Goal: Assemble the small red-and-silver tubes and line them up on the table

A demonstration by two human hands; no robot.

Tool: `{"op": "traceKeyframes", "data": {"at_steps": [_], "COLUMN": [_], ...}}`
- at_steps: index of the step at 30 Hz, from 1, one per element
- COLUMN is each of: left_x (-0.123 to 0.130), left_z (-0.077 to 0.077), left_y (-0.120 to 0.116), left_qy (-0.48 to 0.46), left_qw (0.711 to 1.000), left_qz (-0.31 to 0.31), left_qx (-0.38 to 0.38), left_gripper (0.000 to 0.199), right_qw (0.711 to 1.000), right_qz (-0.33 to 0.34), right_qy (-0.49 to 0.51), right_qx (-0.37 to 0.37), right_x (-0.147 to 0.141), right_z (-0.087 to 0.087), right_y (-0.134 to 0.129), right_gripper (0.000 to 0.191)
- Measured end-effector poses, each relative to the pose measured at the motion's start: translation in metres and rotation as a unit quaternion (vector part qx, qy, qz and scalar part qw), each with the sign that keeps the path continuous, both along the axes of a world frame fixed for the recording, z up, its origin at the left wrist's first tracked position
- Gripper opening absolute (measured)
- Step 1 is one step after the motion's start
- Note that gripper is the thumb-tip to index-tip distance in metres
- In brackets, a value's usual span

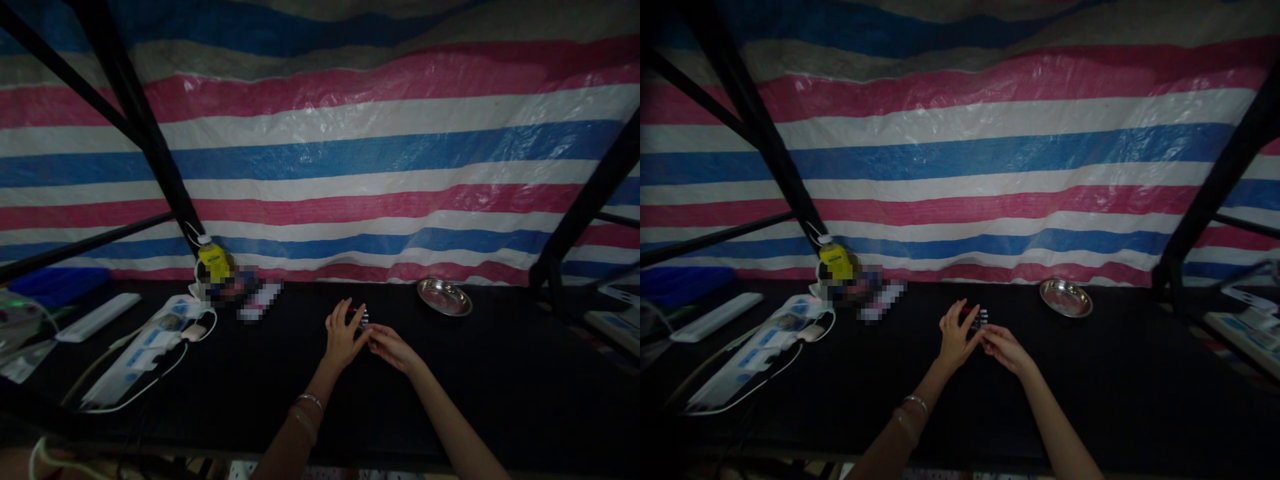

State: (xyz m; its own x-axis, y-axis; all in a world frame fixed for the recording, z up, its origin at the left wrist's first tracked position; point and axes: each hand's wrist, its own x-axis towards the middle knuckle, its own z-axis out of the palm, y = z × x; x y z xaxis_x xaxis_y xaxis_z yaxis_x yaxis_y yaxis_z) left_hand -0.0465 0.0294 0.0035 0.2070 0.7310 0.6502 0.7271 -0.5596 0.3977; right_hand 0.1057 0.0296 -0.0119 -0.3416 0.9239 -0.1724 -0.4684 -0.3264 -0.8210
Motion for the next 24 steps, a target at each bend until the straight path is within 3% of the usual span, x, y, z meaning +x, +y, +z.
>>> {"op": "traceKeyframes", "data": {"at_steps": [4,9,17,24], "left_x": [0.005,0.003,0.004,0.005], "left_z": [0.002,0.001,0.002,0.001], "left_y": [0.001,0.007,0.009,0.01], "left_qy": [0.001,0.021,0.048,0.044], "left_qw": [1.0,0.998,0.997,0.998], "left_qz": [0.014,0.036,0.01,0.0], "left_qx": [-0.026,-0.038,-0.054,-0.054], "left_gripper": [0.019,0.033,0.035,0.031], "right_qw": [1.0,1.0,0.983,0.963], "right_qz": [0.029,0.008,-0.177,-0.26], "right_qy": [0.0,-0.004,0.017,-0.038], "right_qx": [0.011,0.0,0.044,0.065], "right_x": [-0.002,0.002,0.02,0.024], "right_z": [0.004,0.008,-0.005,-0.016], "right_y": [-0.003,0.001,0.018,0.022], "right_gripper": [0.024,0.021,0.025,0.033]}}
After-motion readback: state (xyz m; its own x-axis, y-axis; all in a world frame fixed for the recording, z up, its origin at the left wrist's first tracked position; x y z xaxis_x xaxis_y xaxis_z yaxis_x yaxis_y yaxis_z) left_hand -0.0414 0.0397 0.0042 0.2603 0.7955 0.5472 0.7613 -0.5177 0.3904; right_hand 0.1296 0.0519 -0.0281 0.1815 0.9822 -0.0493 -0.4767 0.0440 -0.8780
